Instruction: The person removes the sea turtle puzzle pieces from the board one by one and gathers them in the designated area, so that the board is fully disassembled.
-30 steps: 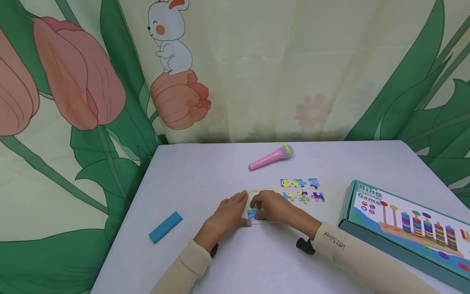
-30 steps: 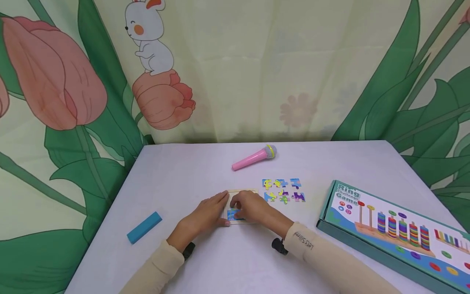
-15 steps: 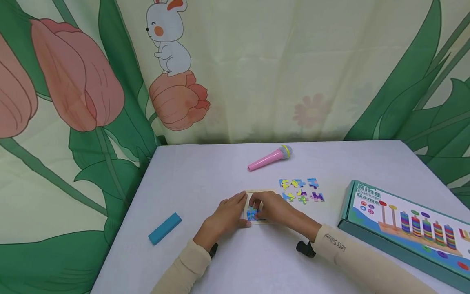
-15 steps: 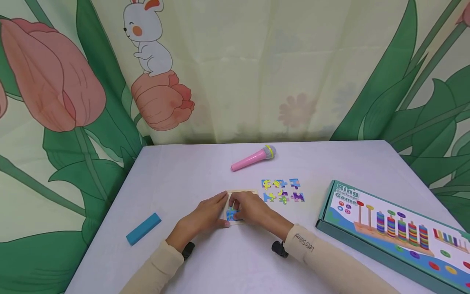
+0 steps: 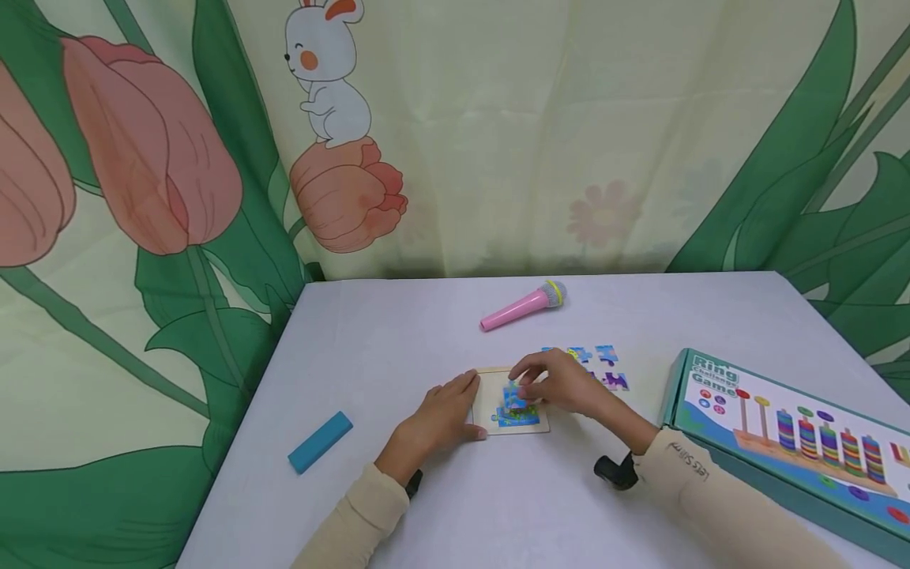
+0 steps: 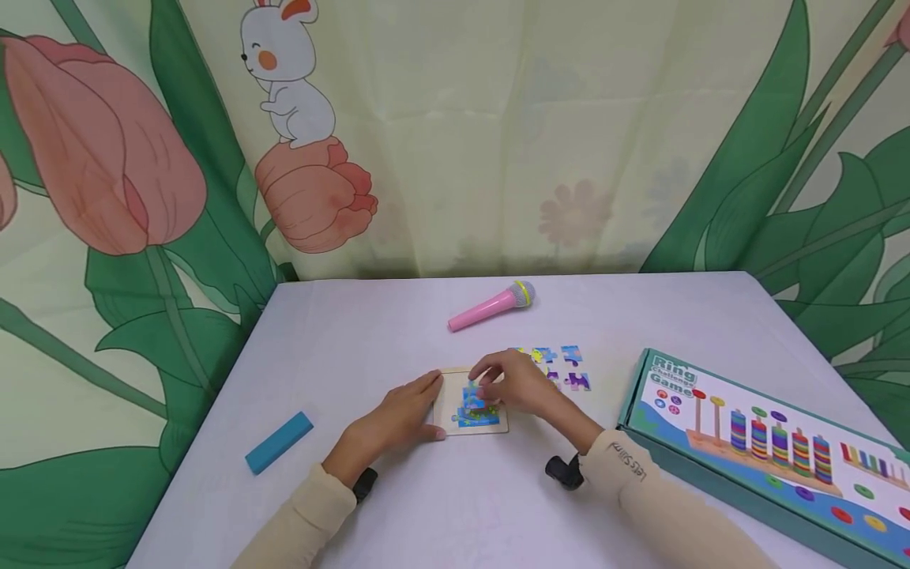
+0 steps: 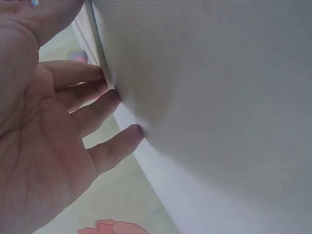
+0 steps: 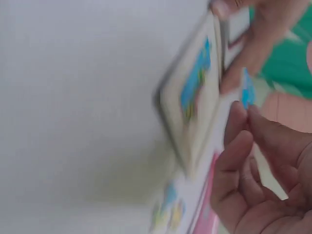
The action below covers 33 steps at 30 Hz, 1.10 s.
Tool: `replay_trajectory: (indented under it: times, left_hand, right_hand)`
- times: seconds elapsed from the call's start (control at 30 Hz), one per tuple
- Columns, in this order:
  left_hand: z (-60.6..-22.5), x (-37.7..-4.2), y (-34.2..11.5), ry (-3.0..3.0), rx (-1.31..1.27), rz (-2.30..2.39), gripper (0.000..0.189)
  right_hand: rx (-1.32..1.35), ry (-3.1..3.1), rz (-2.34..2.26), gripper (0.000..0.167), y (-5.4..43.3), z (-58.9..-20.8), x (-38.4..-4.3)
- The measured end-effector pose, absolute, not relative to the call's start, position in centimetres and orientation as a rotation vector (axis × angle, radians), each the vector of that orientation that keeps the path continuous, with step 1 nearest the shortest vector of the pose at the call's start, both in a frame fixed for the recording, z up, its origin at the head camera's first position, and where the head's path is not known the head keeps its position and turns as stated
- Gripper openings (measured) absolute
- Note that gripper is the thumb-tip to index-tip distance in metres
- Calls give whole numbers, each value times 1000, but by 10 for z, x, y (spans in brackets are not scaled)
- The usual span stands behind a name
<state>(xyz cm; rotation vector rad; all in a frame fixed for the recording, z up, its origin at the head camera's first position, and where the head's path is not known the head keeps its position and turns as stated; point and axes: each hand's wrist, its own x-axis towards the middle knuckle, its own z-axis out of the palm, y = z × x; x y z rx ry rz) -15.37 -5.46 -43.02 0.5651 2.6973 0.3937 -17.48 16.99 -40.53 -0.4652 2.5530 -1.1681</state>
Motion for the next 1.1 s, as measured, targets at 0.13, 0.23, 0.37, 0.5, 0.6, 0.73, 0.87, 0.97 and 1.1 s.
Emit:
replay_trajectory:
  times: [0.13, 0.23, 0.37, 0.5, 0.6, 0.73, 0.87, 0.97, 1.1]
  left_hand:
    - [-431, -153, -53, 2710, 554, 385, 92]
    - [-432, -152, -52, 2716, 545, 375, 92]
    - [-433, -153, -51, 2721, 544, 364, 92]
    - [-433, -153, -50, 2721, 543, 359, 93]
    - [-433, -153, -50, 2719, 540, 364, 93]
    - [-434, -154, -50, 2713, 539, 376, 93]
    - [-433, -154, -51, 2709, 539, 380, 93]
    - [-433, -154, -51, 2707, 542, 379, 93]
    - [-432, -153, -51, 2697, 535, 398, 93]
  right_hand:
    - [-352, 2549, -1146, 18, 197, -399, -174]
    - [-260, 2542, -1103, 17, 211, -400, -170]
    - [-162, 2536, -1055, 16, 221, -405, -165]
    - [-73, 2535, -1027, 15, 223, -409, -163]
    - [-40, 2543, -1014, 13, 222, -411, -162]
    - [-35, 2598, -963, 10, 218, -412, -161]
    - [-30, 2648, -912, 10, 213, -411, -160]
    - [-56, 2684, -871, 10, 210, -410, -159]
    - [-165, 2741, -842, 11, 203, -411, -159]
